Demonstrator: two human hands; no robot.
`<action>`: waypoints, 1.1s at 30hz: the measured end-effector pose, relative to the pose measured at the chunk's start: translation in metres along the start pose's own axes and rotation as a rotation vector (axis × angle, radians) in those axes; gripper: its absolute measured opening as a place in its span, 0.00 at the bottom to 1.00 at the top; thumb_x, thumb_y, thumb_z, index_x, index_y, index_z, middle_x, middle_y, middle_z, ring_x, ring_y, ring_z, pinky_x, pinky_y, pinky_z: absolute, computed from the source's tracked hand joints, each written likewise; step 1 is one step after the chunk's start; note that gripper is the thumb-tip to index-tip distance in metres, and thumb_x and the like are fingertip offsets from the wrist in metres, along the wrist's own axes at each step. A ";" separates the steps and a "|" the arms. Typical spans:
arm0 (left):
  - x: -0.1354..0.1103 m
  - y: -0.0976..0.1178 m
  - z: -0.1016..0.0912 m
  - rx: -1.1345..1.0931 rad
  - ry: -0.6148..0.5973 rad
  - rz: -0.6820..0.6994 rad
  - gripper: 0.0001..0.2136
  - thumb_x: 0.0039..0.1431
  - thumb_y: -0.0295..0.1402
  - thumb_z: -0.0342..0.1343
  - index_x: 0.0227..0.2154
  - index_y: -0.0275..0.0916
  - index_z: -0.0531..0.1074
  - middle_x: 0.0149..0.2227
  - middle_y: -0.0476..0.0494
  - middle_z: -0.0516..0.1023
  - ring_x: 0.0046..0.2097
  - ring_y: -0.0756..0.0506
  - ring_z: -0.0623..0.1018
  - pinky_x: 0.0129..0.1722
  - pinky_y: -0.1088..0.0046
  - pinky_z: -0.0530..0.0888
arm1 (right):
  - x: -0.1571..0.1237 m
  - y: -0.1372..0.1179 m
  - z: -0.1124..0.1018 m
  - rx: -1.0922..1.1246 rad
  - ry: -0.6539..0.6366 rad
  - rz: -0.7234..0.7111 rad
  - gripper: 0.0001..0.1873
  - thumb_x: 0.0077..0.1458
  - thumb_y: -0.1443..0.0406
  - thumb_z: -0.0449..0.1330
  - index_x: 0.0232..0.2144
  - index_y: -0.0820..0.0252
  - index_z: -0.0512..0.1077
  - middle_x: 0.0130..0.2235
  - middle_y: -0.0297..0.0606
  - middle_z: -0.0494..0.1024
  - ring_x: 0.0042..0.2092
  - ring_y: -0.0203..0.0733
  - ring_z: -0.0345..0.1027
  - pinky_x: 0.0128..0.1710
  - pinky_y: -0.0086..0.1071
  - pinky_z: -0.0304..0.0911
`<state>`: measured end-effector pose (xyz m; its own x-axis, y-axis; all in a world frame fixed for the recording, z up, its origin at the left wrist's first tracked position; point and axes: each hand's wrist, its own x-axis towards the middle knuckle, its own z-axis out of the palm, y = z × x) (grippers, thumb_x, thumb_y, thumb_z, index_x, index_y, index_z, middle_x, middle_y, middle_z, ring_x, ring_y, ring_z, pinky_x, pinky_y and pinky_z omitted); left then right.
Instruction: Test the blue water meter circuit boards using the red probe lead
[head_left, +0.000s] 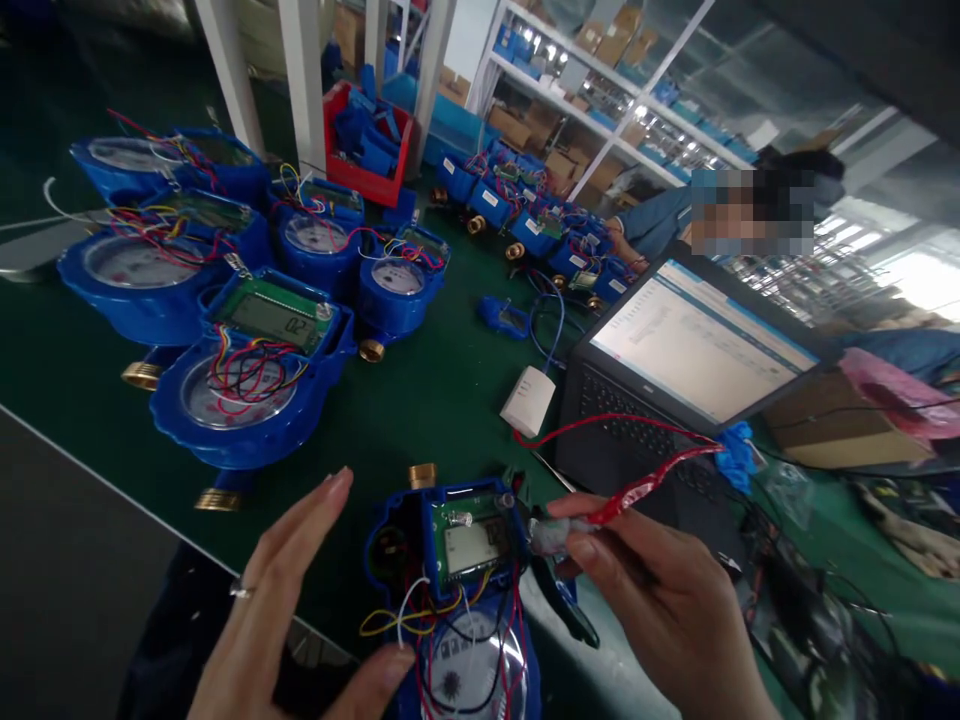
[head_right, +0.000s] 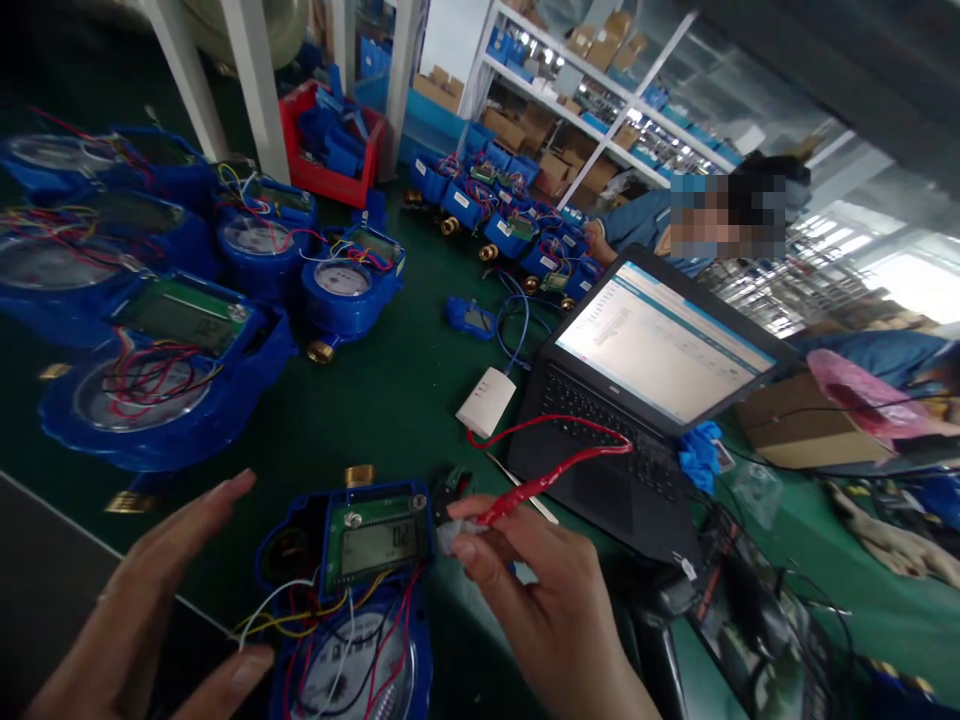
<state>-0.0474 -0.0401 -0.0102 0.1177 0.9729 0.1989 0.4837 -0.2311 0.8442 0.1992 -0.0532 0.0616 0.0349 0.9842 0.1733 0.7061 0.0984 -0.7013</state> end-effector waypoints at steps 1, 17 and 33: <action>0.001 0.005 0.004 0.002 -0.032 -0.004 0.32 0.57 0.45 0.54 0.63 0.51 0.51 0.64 0.44 0.60 0.63 0.35 0.63 0.57 0.53 0.70 | 0.000 0.000 0.000 -0.025 -0.003 -0.007 0.07 0.57 0.67 0.59 0.38 0.54 0.76 0.23 0.28 0.76 0.21 0.30 0.69 0.19 0.19 0.60; 0.001 0.005 0.024 -0.036 -0.081 0.035 0.33 0.55 0.42 0.55 0.63 0.47 0.52 0.63 0.42 0.62 0.63 0.37 0.63 0.57 0.57 0.70 | -0.002 -0.004 0.003 -0.119 -0.030 -0.046 0.08 0.56 0.69 0.59 0.38 0.54 0.75 0.26 0.29 0.78 0.21 0.29 0.68 0.18 0.20 0.59; 0.006 0.012 0.022 -0.166 -0.112 -0.001 0.21 0.56 0.36 0.54 0.53 0.52 0.63 0.57 0.44 0.65 0.54 0.40 0.72 0.52 0.57 0.74 | 0.008 -0.010 0.001 -0.112 -0.136 0.059 0.06 0.57 0.66 0.59 0.35 0.58 0.77 0.24 0.30 0.76 0.23 0.31 0.69 0.24 0.22 0.65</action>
<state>-0.0219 -0.0372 -0.0098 0.2172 0.9646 0.1497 0.3354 -0.2178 0.9166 0.1912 -0.0458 0.0692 -0.0121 0.9994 0.0335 0.7805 0.0304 -0.6244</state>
